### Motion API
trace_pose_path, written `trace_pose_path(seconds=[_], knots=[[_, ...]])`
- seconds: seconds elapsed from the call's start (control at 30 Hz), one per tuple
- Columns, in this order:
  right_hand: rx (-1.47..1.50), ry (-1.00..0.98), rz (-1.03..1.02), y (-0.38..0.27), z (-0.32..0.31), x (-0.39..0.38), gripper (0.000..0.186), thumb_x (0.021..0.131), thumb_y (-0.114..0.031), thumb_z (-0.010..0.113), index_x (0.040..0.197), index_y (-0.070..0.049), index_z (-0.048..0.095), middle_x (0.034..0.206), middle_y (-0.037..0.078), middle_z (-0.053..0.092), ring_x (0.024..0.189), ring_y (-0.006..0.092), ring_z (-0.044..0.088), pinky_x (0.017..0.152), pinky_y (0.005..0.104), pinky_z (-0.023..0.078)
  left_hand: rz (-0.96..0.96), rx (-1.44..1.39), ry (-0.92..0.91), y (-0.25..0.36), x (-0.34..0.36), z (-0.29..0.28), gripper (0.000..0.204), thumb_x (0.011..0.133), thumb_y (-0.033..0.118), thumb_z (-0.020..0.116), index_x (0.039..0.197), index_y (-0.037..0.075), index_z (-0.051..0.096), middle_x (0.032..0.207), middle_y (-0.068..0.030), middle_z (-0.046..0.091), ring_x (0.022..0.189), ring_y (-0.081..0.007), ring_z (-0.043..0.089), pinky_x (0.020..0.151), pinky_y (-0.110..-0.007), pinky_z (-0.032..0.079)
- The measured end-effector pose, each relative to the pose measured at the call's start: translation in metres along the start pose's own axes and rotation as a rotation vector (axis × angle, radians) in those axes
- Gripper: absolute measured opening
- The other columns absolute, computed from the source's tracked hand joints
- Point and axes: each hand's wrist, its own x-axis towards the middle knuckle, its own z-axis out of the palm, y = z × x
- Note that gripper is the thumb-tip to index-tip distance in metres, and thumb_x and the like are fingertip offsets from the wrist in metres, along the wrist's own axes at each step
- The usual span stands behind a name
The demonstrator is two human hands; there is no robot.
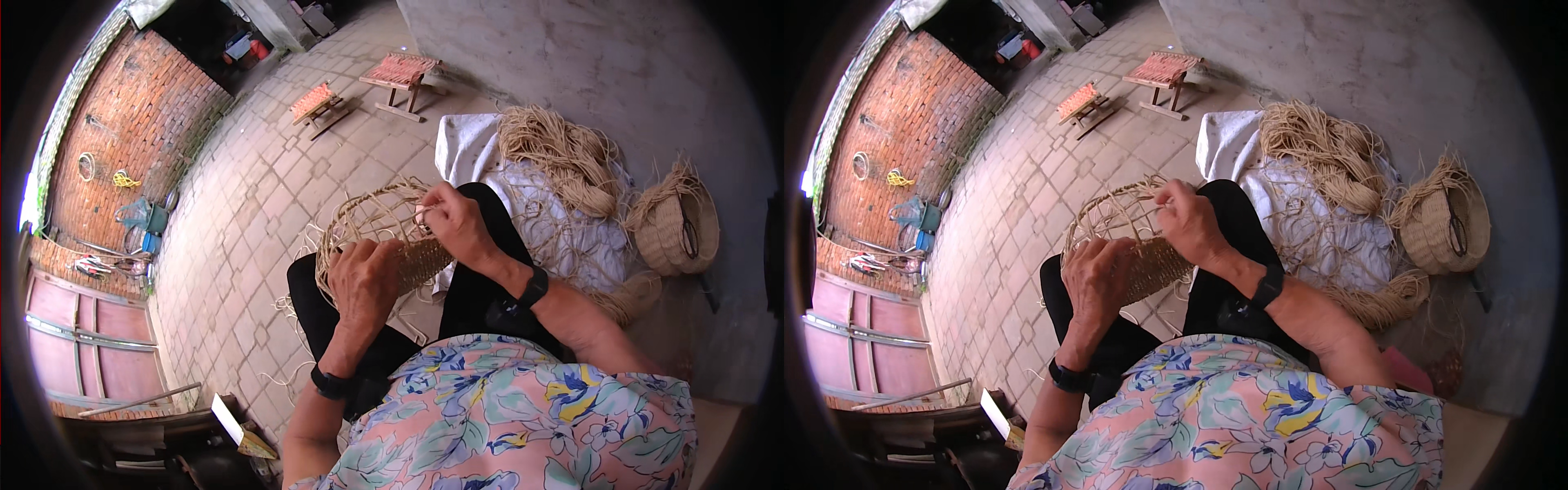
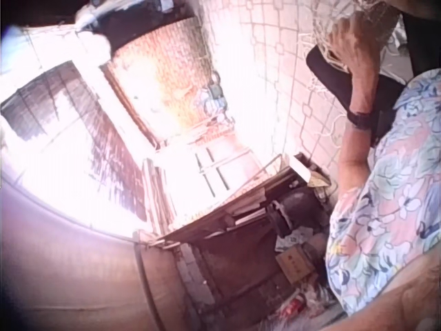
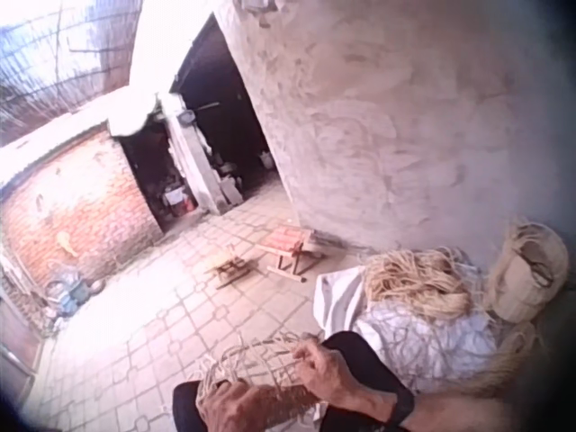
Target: Manually weaving a straw basket by threading and interlocking straw strands.
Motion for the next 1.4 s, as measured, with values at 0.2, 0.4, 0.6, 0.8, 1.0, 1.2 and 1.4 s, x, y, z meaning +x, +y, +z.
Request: trace_pose_path(seconds=[0.2, 0.4, 0.6, 0.8, 1.0, 1.2, 1.4], knots=[[0.253, -0.027, 0.393, 0.012, -0.014, -0.005, 0.01, 0.081, -0.003, 0.058, 0.091, -0.002, 0.057, 0.069, 0.004, 0.06, 0.055, 0.011, 0.056, 0.052, 0.0261, 0.045, 0.054, -0.029, 0.186, 0.006, 0.011, 0.006, 0.014, 0.07, 0.012, 0.076, 0.082, 0.013, 0.07, 0.086, -0.0045, 0.059, 0.079, -0.0246, 0.057, 0.068, -0.038, 0.044], [0.338, -0.188, 0.325, 0.014, -0.029, 0.013, 0.007, 0.084, -0.004, 0.063, 0.09, -0.002, 0.059, 0.072, 0.0, 0.058, 0.06, 0.0055, 0.053, 0.054, 0.0202, 0.043, 0.158, -0.007, 0.097, 0.008, 0.028, 0.029, 0.008, 0.072, 0.01, 0.073, 0.078, 0.01, 0.067, 0.076, -0.0044, 0.06, 0.075, -0.0248, 0.057, 0.067, -0.039, 0.043], [0.482, -0.346, 0.405, 0.013, -0.026, 0.037, 0.006, 0.086, -0.003, 0.061, 0.092, 0.0, 0.06, 0.075, -0.001, 0.058, 0.063, 0.0068, 0.055, 0.059, 0.0225, 0.048, 0.084, 0.028, 0.056, 0.011, 0.039, 0.035, 0.005, 0.075, 0.011, 0.069, 0.074, 0.008, 0.065, 0.07, -0.0093, 0.06, 0.07, -0.0277, 0.058, 0.067, -0.04, 0.043], [-0.114, -0.398, -0.053, 0.022, -0.012, 0.034, 0.012, 0.071, -0.014, 0.064, 0.08, -0.007, 0.065, 0.08, 0.011, 0.065, 0.072, 0.0283, 0.065, 0.067, 0.0378, 0.05, 0.091, 0.13, -0.033, 0.014, 0.037, 0.038, 0.01, 0.074, 0.018, 0.071, 0.077, 0.009, 0.067, 0.071, -0.0086, 0.063, 0.067, -0.0272, 0.059, 0.067, -0.04, 0.044], [-0.421, -0.38, -0.057, 0.009, -0.004, 0.029, 0.011, 0.075, -0.014, 0.063, 0.083, -0.006, 0.061, 0.08, 0.012, 0.064, 0.078, 0.031, 0.063, 0.067, 0.0417, 0.049, 0.127, 0.142, -0.103, 0.014, 0.033, 0.04, 0.021, 0.071, 0.023, 0.075, 0.083, 0.01, 0.065, 0.072, -0.0069, 0.063, 0.072, -0.0261, 0.059, 0.07, -0.041, 0.042], [-0.266, -0.268, 0.027, 0.017, -0.002, 0.023, 0.016, 0.077, -0.007, 0.06, 0.092, -0.005, 0.055, 0.075, 0.01, 0.063, 0.07, 0.0272, 0.064, 0.063, 0.0388, 0.049, 0.134, 0.149, -0.079, 0.016, 0.028, 0.04, 0.02, 0.071, 0.024, 0.074, 0.082, 0.01, 0.065, 0.068, -0.0053, 0.06, 0.072, -0.0254, 0.058, 0.069, -0.042, 0.041], [0.432, -0.339, 0.443, 0.007, -0.021, 0.014, 0.018, 0.081, 0.002, 0.053, 0.097, -0.003, 0.05, 0.076, 0.004, 0.06, 0.06, 0.0088, 0.057, 0.051, 0.0244, 0.046, 0.151, 0.176, -0.071, 0.017, 0.027, 0.041, 0.011, 0.074, 0.023, 0.071, 0.074, 0.013, 0.067, 0.062, -0.004, 0.054, 0.067, -0.0239, 0.056, 0.066, -0.041, 0.04]])
